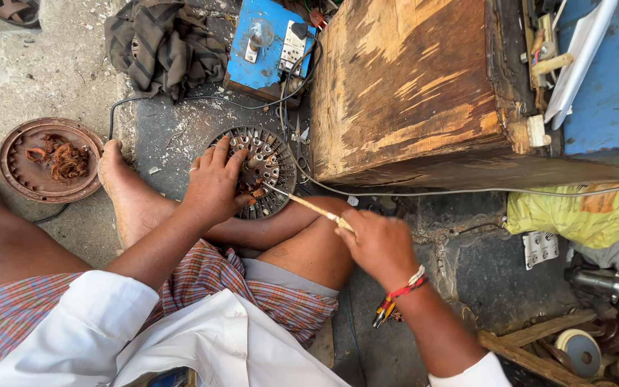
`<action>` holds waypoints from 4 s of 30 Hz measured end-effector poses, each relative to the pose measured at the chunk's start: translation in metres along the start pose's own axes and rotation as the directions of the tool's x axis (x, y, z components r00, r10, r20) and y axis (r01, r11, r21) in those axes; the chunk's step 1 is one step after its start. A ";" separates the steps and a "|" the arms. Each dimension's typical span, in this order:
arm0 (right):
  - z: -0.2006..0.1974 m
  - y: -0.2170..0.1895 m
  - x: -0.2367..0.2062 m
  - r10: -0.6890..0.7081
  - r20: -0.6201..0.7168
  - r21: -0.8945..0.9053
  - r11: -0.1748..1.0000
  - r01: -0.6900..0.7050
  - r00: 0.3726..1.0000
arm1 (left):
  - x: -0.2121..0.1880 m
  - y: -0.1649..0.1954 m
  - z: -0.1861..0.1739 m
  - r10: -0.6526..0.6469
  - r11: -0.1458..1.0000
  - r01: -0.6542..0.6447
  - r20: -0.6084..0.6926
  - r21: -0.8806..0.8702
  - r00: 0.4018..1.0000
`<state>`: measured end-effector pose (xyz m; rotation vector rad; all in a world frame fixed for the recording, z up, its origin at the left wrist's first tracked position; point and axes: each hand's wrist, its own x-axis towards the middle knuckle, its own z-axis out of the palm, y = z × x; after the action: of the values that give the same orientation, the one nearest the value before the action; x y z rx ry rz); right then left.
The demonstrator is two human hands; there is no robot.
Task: The person sits on the ground and uses a long metal rod to punch copper windings out of an electric motor stator, moving extracted copper pieces onto a plate beside them. They briefly use pliers to pull remaining winding material from the stator slots and continue knocking the windings loose by hand and rod.
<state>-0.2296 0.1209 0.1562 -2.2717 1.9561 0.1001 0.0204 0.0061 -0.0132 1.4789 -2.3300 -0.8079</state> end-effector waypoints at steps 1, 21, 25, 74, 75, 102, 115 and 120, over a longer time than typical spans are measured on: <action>-0.012 -0.002 0.010 -0.053 0.004 -0.055 0.997 0.053 0.999 | 0.000 0.000 0.000 0.002 1.000 -0.002 -0.002 -0.005 1.000; -0.027 -0.015 0.004 -0.213 -0.202 -0.168 0.969 0.181 0.956 | -0.011 0.030 0.033 -0.166 0.985 0.146 -0.298 -0.088 0.940; -0.001 -0.007 -0.012 -0.142 -0.243 -0.124 0.986 0.115 0.960 | -0.013 0.029 0.036 -0.179 0.981 0.140 -0.332 -0.137 0.926; 0.108 0.030 -0.062 0.634 -0.139 0.743 0.574 -0.343 0.761 | -0.038 -0.099 -0.044 -0.069 0.984 -0.040 -0.577 -0.173 0.814; 0.110 0.029 -0.065 0.656 -0.119 0.775 0.531 -0.343 0.745 | -0.036 -0.071 -0.040 0.040 0.978 -0.143 -0.544 -0.149 0.838; 0.139 0.036 -0.086 0.729 -0.159 0.878 0.412 -0.242 0.666 | 0.126 0.080 -0.022 -0.269 0.751 -0.310 0.699 0.584 0.663; 0.139 0.039 -0.085 0.739 -0.153 0.876 0.408 -0.256 0.656 | 0.124 0.072 -0.015 -0.175 0.805 -0.303 0.693 0.510 0.700; 0.136 0.038 -0.081 0.723 -0.142 0.890 0.392 -0.232 0.677 | 0.113 0.080 -0.042 -0.030 0.826 -0.363 0.677 0.431 0.735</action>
<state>-0.2741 0.2149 0.0309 -1.0421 2.1457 -1.2521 -0.0686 -0.0816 0.0591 1.2247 -3.4258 -0.7327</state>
